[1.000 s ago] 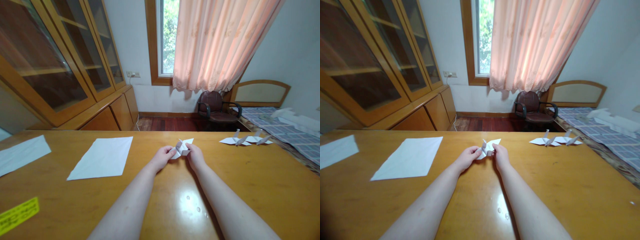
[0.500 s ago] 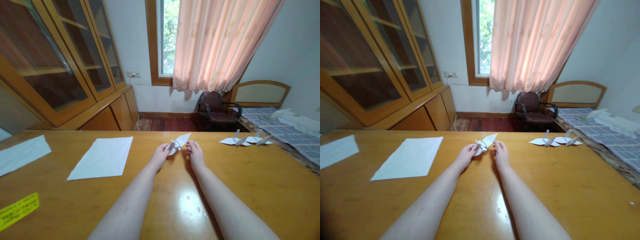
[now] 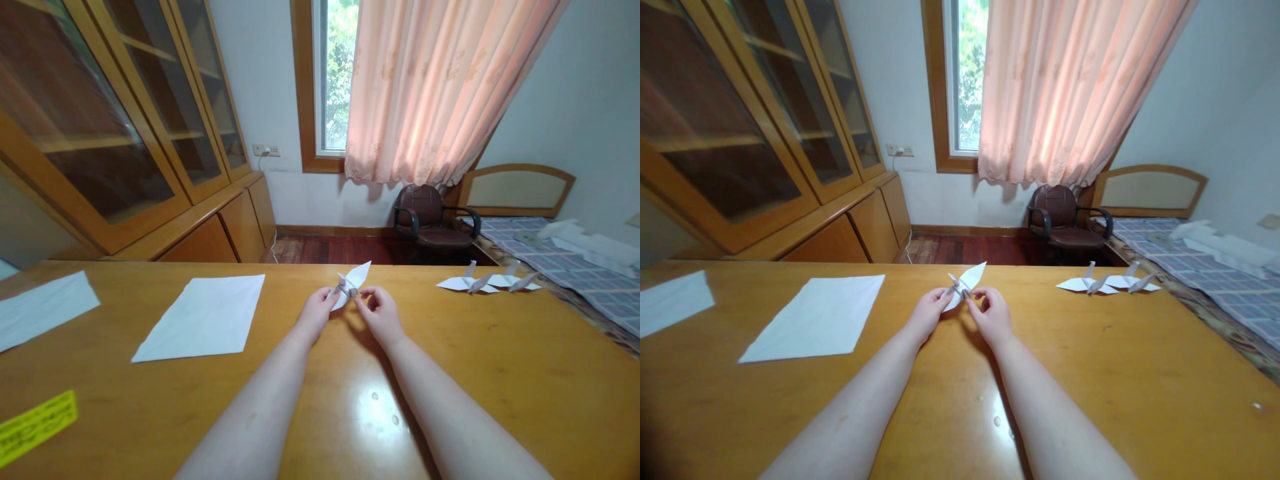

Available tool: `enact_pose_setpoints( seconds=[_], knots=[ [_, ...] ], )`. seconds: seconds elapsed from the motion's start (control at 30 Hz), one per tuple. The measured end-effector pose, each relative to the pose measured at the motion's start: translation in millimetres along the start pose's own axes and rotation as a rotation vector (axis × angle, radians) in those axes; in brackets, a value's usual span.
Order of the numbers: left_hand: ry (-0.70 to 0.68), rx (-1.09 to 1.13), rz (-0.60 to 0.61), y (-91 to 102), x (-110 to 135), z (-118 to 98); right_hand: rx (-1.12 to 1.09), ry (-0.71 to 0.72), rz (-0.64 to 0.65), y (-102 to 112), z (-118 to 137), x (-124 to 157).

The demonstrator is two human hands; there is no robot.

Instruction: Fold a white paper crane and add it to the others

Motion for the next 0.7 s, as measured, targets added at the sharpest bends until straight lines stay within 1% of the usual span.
enact_pose_setpoints(
  seconds=[0.07,0.27,0.33,0.47,0.53,0.6,0.63,0.7],
  knots=[
    [0.009,-0.020,0.004,-0.3,-0.2,0.3,0.021,0.004,-0.010,0.3,-0.1,-0.5],
    [0.015,-0.061,0.028,-1.6,0.0,0.2,0.083,0.025,0.015,-0.8,-1.6,-0.1],
    [0.017,-0.033,0.019,-2.2,0.7,-0.6,0.092,0.019,-0.004,-1.0,-2.2,-0.4],
    [0.010,0.071,-0.017,-2.6,0.9,-1.5,0.019,0.007,-0.039,-2.4,-4.1,-0.1],
    [-0.003,0.097,-0.032,-1.8,-0.3,-0.6,-0.018,-0.022,-0.067,-3.1,-5.6,1.1],
    [0.017,0.147,-0.049,-0.3,-2.3,2.2,-0.070,-0.070,-0.109,-2.0,-6.0,1.7],
    [0.030,0.155,-0.059,0.5,-3.4,3.9,-0.107,-0.098,-0.153,-0.1,-5.1,1.2],
    [0.030,0.163,-0.068,2.1,-5.4,6.9,-0.135,-0.103,-0.248,7.2,0.6,-2.2]
  ],
)
Point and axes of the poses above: each hand's wrist, its own x-axis away from the middle knuckle, its own y-axis out of the back of the hand, z = x × y, the point moved 1 cm from there along -x, towards the middle knuckle, and after that the axes turned 11 degrees about z, right-handed, at the moved point
